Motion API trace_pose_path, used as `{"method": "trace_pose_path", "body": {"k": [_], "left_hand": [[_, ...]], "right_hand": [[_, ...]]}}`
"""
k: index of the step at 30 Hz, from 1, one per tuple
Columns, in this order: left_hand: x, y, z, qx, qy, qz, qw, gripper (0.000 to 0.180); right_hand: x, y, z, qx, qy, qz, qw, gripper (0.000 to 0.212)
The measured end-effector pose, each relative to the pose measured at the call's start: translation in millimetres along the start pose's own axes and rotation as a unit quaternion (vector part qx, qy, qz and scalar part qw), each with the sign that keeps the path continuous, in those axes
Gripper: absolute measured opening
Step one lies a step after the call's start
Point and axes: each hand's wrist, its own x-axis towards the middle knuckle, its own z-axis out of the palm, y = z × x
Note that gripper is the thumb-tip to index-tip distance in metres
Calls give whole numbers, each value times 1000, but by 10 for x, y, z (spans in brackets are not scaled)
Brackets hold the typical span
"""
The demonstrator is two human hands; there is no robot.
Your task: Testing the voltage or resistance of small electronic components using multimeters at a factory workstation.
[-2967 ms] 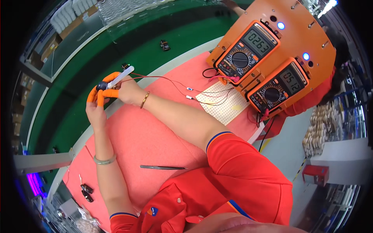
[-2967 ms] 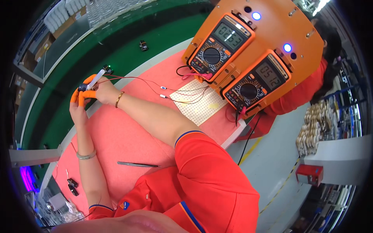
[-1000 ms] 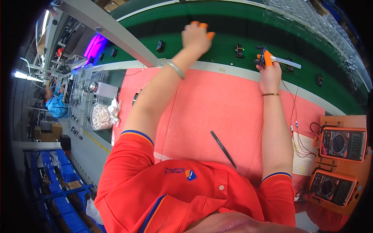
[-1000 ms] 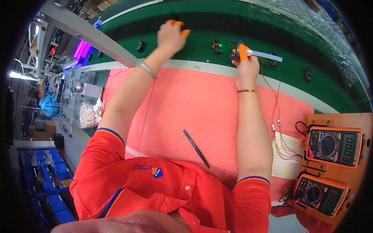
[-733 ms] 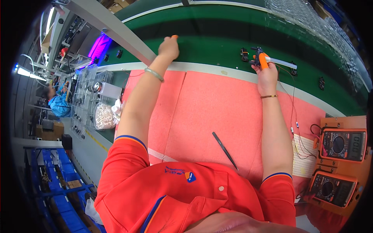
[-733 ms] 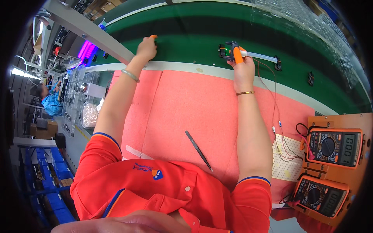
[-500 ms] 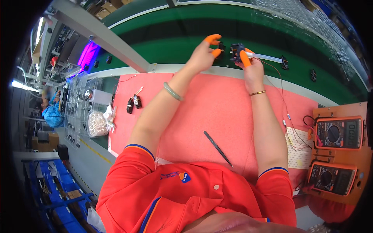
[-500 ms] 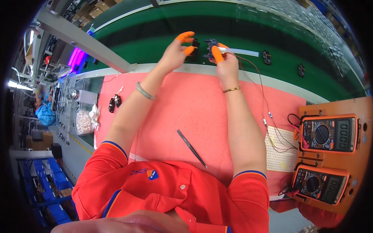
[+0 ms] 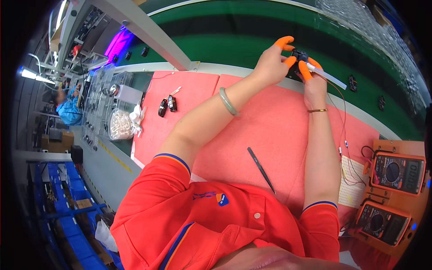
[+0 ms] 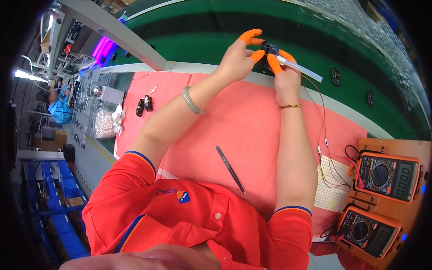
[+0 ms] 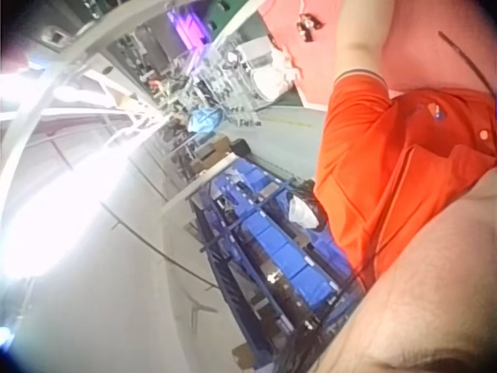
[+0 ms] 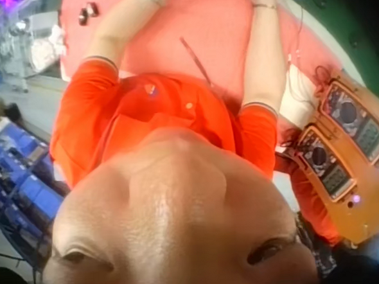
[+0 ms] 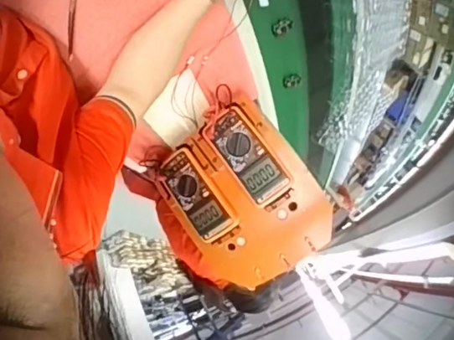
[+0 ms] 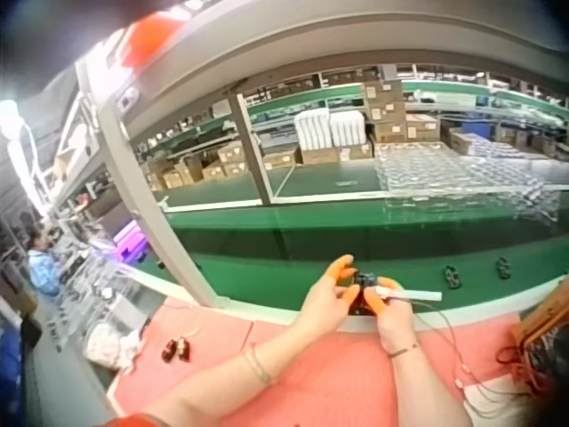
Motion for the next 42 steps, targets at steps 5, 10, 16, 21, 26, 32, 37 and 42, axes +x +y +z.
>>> {"method": "trace_pose_path", "body": {"k": [5,10,16,21,26,32,37,42], "left_hand": [[365,-352,-378,409,74,140,899,37],[732,-785,-1436,819,-106,-176,536,35],[623,-619,-1617,807,-185,-381,411,37],[494,-707,-1806,751,-288,-438,402,35],[580,-983,-2062,731,-113,-384,553,26],[749,-738,-1345,663,-18,-136,736,17],[353,-245,-678,424,11,-25,905,15],[222,-395,-220,-51,1,-63,997,26]], "right_hand": [[51,28,-52,-39,9,-57,998,27],[35,6,30,-69,1,-20,997,26],[61,43,-36,-107,10,1,994,25],[11,-12,41,-93,6,-6,996,25],[11,64,69,-84,-3,-13,996,25],[110,25,-91,-44,18,16,999,25],[136,56,-7,0,32,7,999,23],[140,-13,-156,14,44,-11,999,23]]}}
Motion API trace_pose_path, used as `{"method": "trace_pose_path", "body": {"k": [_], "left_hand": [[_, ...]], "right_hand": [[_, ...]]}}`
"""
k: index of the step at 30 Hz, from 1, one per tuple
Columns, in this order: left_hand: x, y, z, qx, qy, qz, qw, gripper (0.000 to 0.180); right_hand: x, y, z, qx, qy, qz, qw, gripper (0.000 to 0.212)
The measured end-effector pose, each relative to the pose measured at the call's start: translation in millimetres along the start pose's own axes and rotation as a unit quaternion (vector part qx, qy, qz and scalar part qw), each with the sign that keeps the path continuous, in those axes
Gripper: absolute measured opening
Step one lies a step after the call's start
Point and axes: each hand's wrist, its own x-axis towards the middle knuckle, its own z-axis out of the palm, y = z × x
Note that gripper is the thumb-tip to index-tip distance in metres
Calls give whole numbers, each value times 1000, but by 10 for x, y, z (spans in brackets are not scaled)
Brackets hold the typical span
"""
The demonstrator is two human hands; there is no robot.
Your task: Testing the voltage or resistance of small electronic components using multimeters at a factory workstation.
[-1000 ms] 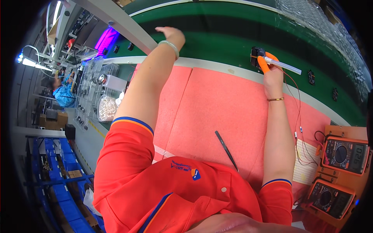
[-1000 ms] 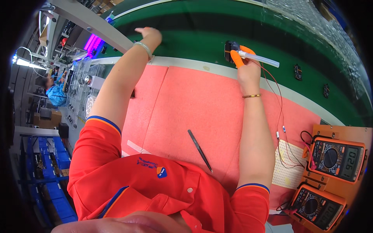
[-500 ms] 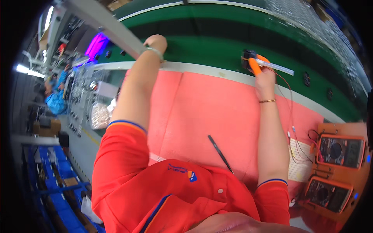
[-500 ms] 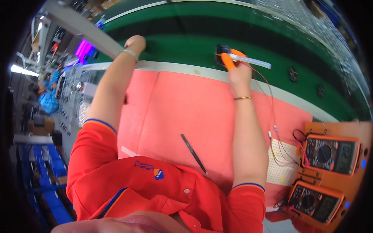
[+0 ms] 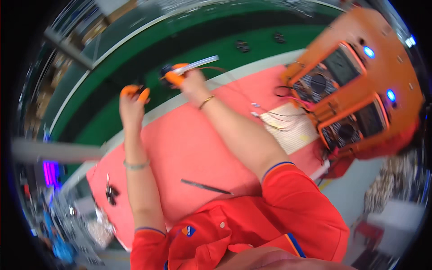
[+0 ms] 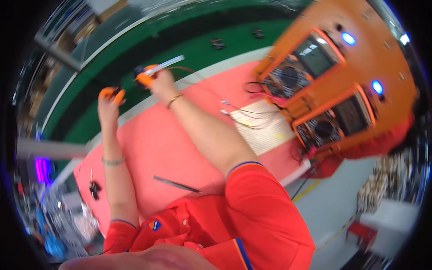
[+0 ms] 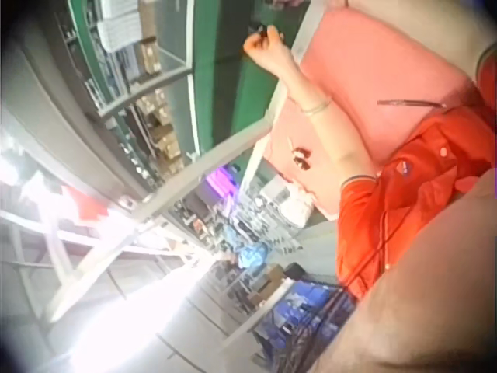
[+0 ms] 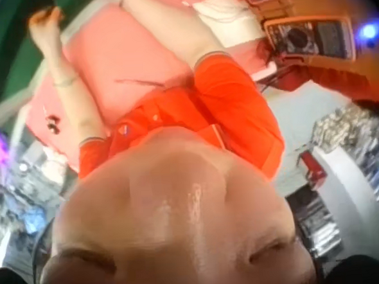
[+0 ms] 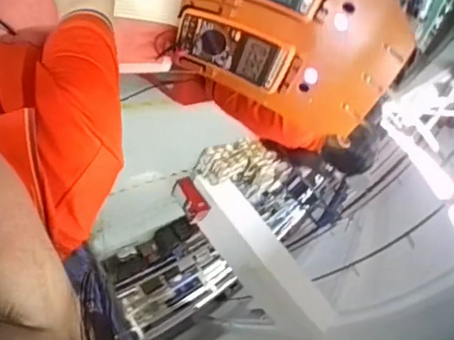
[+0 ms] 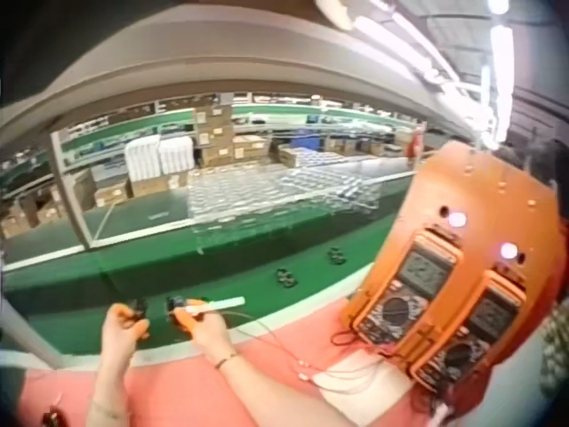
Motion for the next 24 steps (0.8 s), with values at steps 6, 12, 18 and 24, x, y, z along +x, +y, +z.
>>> {"method": "trace_pose_path", "body": {"k": [6,12,18,24], "left_hand": [[-136,-19,150,-189,-96,-30,977,33],[-86,-213,44,-430,-187,-188,863,32],[-30,-238,-18,-524,-265,-218,779,32],[-159,-63,142,-388,-192,-163,887,30]], "right_hand": [[-45,-2,18,34,35,-33,998,18],[-85,-22,-4,-12,4,-26,1000,22],[-93,-22,37,-7,17,-39,999,20],[-102,-55,-3,0,21,-18,1000,22]]}}
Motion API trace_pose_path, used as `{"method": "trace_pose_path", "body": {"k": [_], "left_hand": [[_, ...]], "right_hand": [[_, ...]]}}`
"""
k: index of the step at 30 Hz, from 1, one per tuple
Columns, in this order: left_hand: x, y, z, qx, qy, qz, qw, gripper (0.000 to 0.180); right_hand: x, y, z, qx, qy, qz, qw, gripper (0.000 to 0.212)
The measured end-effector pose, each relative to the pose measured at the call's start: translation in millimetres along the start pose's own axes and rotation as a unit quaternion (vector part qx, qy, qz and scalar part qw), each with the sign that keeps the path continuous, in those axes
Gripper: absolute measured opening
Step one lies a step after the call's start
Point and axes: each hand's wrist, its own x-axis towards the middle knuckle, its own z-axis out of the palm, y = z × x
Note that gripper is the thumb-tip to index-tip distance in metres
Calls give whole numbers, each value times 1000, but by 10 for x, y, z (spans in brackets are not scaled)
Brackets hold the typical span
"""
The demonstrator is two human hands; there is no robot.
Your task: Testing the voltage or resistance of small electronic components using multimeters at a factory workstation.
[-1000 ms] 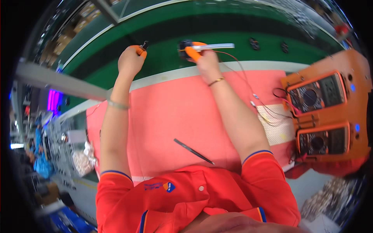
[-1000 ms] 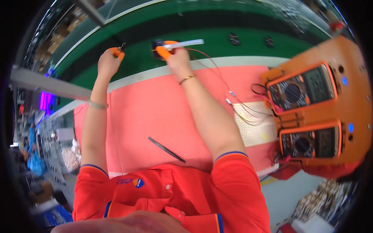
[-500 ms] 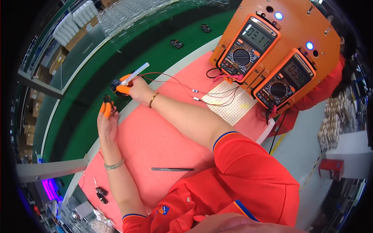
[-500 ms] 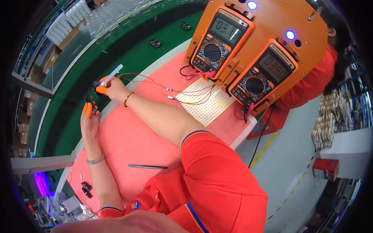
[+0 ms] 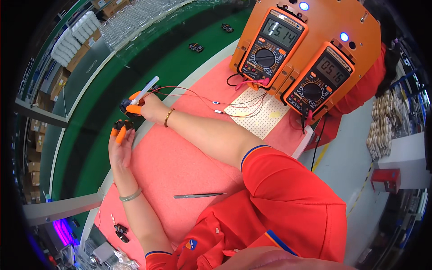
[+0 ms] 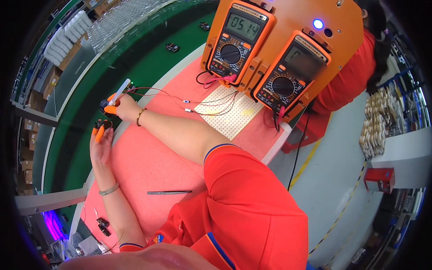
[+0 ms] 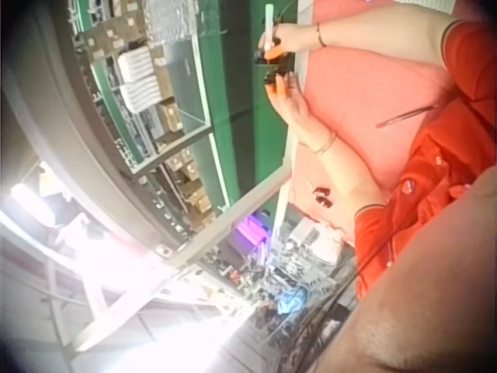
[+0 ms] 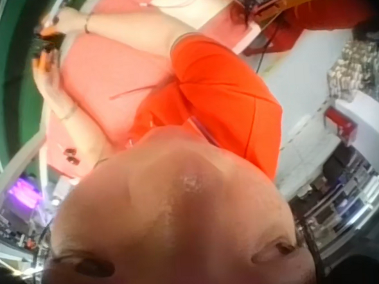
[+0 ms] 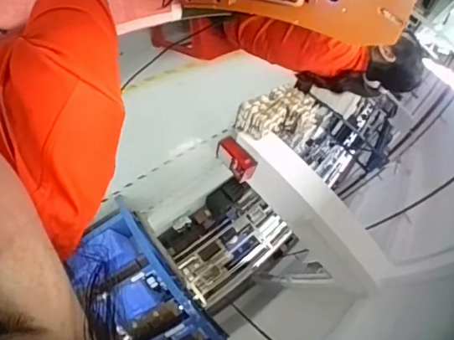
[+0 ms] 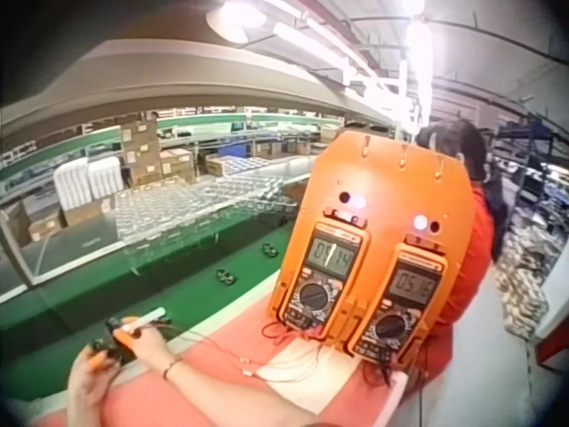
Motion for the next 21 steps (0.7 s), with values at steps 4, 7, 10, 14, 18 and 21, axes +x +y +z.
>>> {"method": "trace_pose_path", "body": {"k": [4,7,10,14,18,21], "left_hand": [[14,-17,40,164,19,81,983,29],[5,13,-49,246,-7,83,966,27],[6,39,31,274,3,90,958,25],[19,18,27,247,60,104,962,23],[-15,64,-32,200,54,113,972,24],[-16,129,-51,215,78,84,970,25]], "right_hand": [[45,82,51,17,-9,-19,1000,20],[37,77,80,-93,-87,-13,992,23],[78,88,-8,-148,-92,-20,984,20],[28,87,68,-101,-71,-7,992,20],[4,-11,110,-40,-48,30,998,20],[-18,-59,89,-64,-108,16,992,21]]}}
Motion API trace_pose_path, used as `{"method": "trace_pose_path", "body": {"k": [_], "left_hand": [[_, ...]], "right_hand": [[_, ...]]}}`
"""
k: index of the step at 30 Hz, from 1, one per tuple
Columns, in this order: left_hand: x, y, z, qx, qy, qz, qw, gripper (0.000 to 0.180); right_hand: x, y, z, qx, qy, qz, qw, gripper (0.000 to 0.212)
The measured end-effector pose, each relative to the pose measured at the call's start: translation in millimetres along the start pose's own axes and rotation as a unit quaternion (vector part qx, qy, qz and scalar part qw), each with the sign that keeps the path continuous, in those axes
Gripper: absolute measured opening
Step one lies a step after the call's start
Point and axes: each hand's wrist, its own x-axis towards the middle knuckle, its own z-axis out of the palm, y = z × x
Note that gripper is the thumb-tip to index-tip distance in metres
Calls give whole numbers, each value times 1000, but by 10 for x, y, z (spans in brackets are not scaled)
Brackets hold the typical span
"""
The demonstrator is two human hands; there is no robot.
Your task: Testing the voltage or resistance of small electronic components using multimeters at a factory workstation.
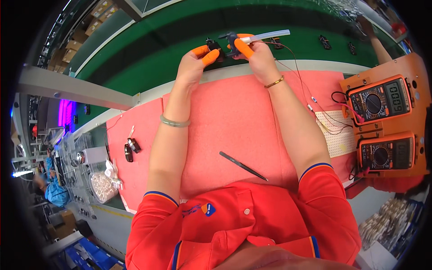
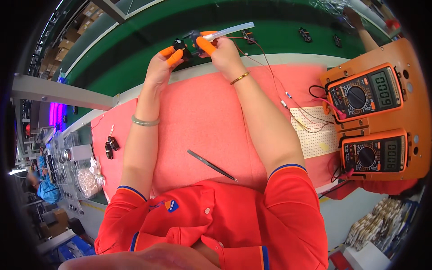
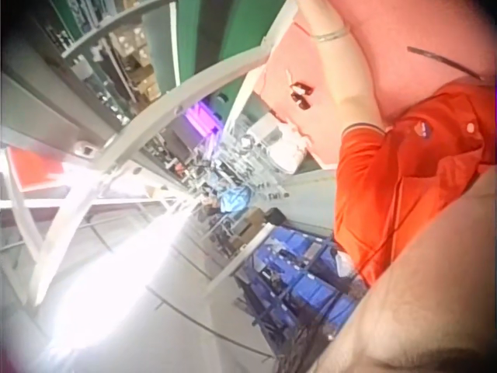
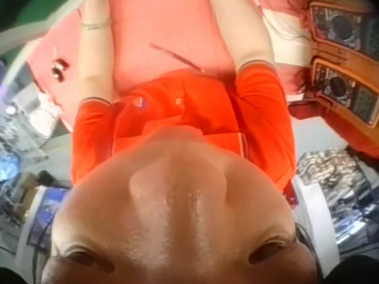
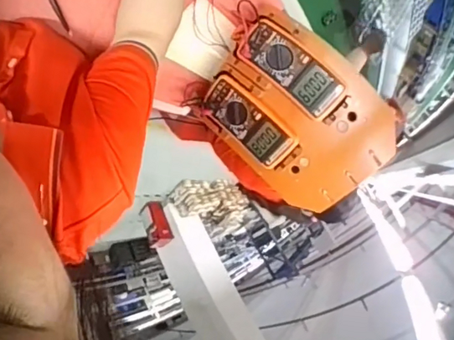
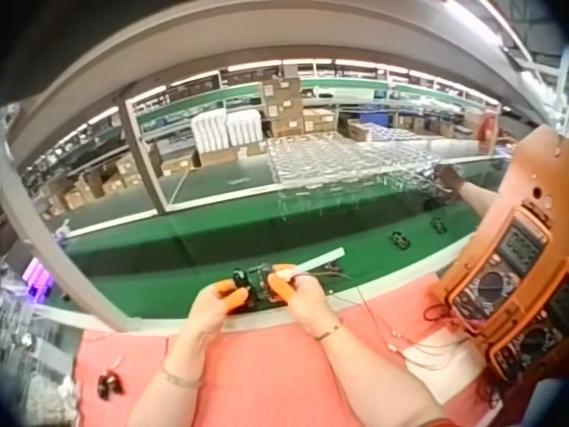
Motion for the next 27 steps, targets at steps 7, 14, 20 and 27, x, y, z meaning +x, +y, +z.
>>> {"method": "trace_pose_path", "body": {"k": [7,14,20,27], "left_hand": [[61,-157,5,63,53,34,996,26],[6,-78,-10,-65,22,86,994,22],[-145,93,57,-289,-155,83,941,19],[-55,99,-6,-407,-111,8,907,20]], "right_hand": [[-1,152,97,12,-19,2,1000,23],[18,75,6,93,54,-21,994,25],[69,97,-112,108,113,11,988,28],[70,116,-69,78,103,17,991,28]]}}
